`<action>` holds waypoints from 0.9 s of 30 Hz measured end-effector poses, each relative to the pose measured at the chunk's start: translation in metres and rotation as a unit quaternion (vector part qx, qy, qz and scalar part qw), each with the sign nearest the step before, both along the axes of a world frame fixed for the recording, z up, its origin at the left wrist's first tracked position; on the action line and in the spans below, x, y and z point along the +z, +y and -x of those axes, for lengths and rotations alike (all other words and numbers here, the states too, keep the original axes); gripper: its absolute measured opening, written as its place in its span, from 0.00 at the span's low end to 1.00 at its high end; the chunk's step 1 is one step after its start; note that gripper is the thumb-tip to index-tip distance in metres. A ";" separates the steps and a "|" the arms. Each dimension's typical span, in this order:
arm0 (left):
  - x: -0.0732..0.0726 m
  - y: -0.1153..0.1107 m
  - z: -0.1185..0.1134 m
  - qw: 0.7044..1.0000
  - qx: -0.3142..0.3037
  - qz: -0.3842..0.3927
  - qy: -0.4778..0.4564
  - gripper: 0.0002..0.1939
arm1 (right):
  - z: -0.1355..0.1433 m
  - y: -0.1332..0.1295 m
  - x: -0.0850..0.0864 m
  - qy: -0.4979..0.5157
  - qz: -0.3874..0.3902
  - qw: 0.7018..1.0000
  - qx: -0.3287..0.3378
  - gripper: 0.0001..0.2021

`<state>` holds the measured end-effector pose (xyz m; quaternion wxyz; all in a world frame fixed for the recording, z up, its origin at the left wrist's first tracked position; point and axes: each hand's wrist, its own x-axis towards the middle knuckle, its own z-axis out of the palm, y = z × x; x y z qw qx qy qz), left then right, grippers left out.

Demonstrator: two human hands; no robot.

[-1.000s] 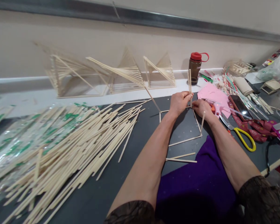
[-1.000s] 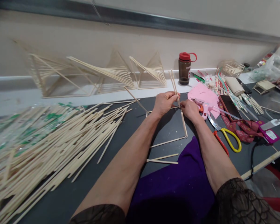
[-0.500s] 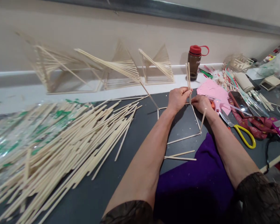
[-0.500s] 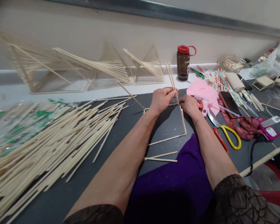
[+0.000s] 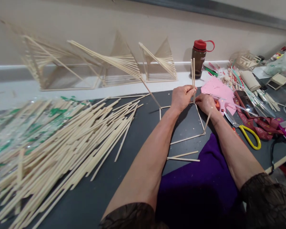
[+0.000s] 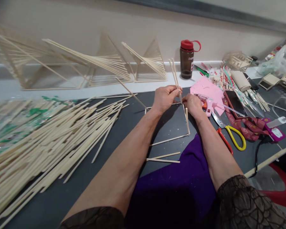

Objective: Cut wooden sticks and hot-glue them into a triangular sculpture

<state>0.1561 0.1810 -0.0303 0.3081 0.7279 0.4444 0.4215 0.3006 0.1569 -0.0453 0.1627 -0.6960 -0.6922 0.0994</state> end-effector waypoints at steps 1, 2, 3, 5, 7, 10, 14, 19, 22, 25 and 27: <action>0.000 0.000 0.000 1.000 0.000 -0.001 0.001 0.15 | 0.001 0.000 0.000 0.001 0.000 1.000 -0.004 0.16; 0.000 0.000 0.000 1.000 0.001 -0.001 0.002 0.15 | 0.001 -0.001 0.000 0.002 0.001 1.000 -0.007 0.16; 0.000 -0.001 0.000 1.000 0.001 -0.001 0.003 0.15 | 0.002 -0.001 0.000 0.003 0.002 1.000 -0.007 0.16; 0.001 -0.001 0.000 1.000 0.001 -0.001 0.004 0.15 | 0.003 -0.002 0.001 0.006 0.004 1.000 -0.006 0.16; 0.001 -0.001 0.000 1.000 -0.002 0.001 0.006 0.15 | 0.003 -0.003 0.002 0.009 0.003 1.000 -0.006 0.17; 0.000 0.000 0.001 1.000 -0.002 0.006 0.010 0.15 | 0.002 -0.005 0.005 0.030 0.014 0.999 0.009 0.17; -0.001 0.001 0.002 1.000 -0.004 0.011 0.007 0.15 | -0.003 -0.008 0.008 0.084 0.023 0.996 0.014 0.19; -0.001 0.001 0.002 1.000 -0.007 0.012 0.013 0.15 | -0.005 -0.009 0.006 0.076 0.008 0.997 0.028 0.20; 0.000 0.000 0.001 1.000 -0.006 0.012 0.013 0.15 | -0.002 -0.008 0.003 0.036 0.005 0.999 0.021 0.18; 0.000 0.000 0.002 1.000 -0.011 0.015 0.004 0.16 | 0.000 -0.008 0.002 0.010 0.001 1.000 0.005 0.16; 0.001 0.000 0.002 1.000 -0.015 0.016 -0.003 0.16 | 0.001 -0.009 0.002 0.001 -0.007 1.000 -0.003 0.16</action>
